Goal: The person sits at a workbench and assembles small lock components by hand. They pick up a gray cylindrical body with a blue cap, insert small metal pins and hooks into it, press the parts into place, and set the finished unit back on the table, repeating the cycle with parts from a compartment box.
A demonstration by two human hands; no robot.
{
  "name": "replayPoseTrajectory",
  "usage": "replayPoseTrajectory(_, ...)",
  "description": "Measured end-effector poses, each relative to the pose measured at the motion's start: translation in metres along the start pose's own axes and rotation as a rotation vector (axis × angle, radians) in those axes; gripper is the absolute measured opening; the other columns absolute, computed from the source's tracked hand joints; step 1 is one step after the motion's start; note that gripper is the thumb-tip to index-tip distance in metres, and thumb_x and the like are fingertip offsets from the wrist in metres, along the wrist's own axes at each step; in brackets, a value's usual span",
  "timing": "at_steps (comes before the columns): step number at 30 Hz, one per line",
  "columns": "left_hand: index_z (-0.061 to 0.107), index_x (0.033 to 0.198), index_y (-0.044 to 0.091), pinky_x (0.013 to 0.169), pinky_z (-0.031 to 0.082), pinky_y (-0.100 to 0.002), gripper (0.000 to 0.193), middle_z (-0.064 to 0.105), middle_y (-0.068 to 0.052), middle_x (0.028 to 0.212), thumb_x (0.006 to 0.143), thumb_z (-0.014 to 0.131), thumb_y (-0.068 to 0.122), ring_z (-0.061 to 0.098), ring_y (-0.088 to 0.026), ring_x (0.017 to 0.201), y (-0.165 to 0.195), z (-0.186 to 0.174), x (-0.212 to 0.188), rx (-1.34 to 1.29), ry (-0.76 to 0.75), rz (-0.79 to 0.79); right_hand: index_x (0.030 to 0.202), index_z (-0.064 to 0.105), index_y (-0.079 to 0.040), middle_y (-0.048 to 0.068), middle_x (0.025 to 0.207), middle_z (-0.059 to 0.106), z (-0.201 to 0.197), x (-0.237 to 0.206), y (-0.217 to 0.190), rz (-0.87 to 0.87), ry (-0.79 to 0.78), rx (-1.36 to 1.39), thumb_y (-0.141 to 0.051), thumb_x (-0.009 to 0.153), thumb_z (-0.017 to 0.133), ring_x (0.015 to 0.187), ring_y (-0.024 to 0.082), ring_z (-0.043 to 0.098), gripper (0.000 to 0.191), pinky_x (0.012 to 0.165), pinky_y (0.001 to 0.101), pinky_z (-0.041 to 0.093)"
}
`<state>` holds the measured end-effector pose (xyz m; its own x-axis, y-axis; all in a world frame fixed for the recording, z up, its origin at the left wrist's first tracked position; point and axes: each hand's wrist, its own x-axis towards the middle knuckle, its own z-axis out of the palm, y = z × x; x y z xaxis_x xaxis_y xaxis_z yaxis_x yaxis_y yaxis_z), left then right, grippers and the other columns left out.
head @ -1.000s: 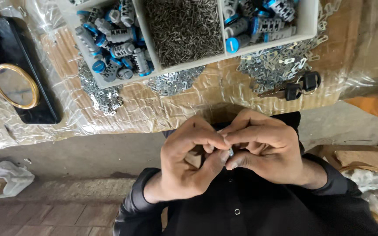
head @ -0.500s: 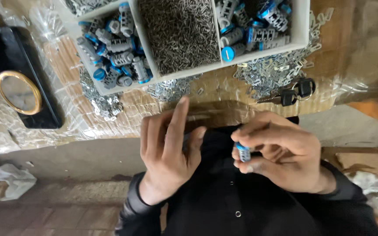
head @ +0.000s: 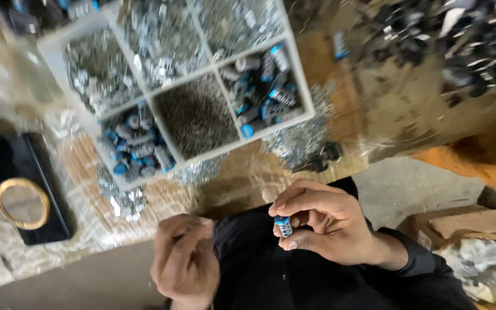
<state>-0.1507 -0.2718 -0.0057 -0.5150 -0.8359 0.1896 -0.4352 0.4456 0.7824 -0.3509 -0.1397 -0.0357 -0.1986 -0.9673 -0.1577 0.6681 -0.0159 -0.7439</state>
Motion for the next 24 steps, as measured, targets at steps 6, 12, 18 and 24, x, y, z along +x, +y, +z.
replayPoseTrajectory(6,0.070,0.098,0.003,0.077,0.055,-0.029,0.020,0.069,-0.009,0.095,0.083,0.076,-0.010,0.068,-0.020,0.086,0.014,0.027,0.014,-0.283,-0.110,0.128,0.128,0.065,0.006,0.020,0.133,0.058,-0.002,-0.012,-0.010,-0.045,-0.010,-0.022,0.017,0.095,0.072,0.108,0.025,0.071,0.035,0.089,0.0358,0.065)
replayPoseTrajectory(12,0.072,0.092,0.005,0.052,0.040,-0.019,0.015,0.074,-0.010,0.095,0.085,0.074,-0.007,0.061,-0.011,0.061,0.009,0.021,0.014,-0.315,-0.164,-0.185,0.128,0.066,0.003,0.018,0.133,0.060,-0.013,-0.015,-0.021,-0.070,0.028,-0.032,0.016,0.094,0.074,0.109,0.023,0.071,0.037,0.090,0.0330,0.061)
replayPoseTrajectory(18,0.068,0.093,0.007,0.068,0.058,-0.025,0.016,0.071,-0.009,0.093,0.082,0.076,-0.003,0.073,-0.017,0.080,-0.021,0.028,-0.009,-0.191,-0.188,0.008,0.129,0.066,0.002,0.016,0.135,0.059,-0.001,-0.004,-0.009,-0.049,0.004,0.028,0.014,0.095,0.073,0.112,0.021,0.070,0.037,0.094,0.0303,0.062)
replayPoseTrajectory(24,0.066,0.093,0.004,0.076,0.060,-0.032,0.018,0.069,-0.012,0.093,0.078,0.072,-0.001,0.073,-0.022,0.083,-0.038,0.027,-0.013,-0.224,-0.209,0.111,0.132,0.064,0.001,0.014,0.136,0.059,0.010,0.007,-0.012,-0.053,-0.063,0.009,0.012,0.099,0.073,0.115,0.019,0.069,0.036,0.094,0.0283,0.060)
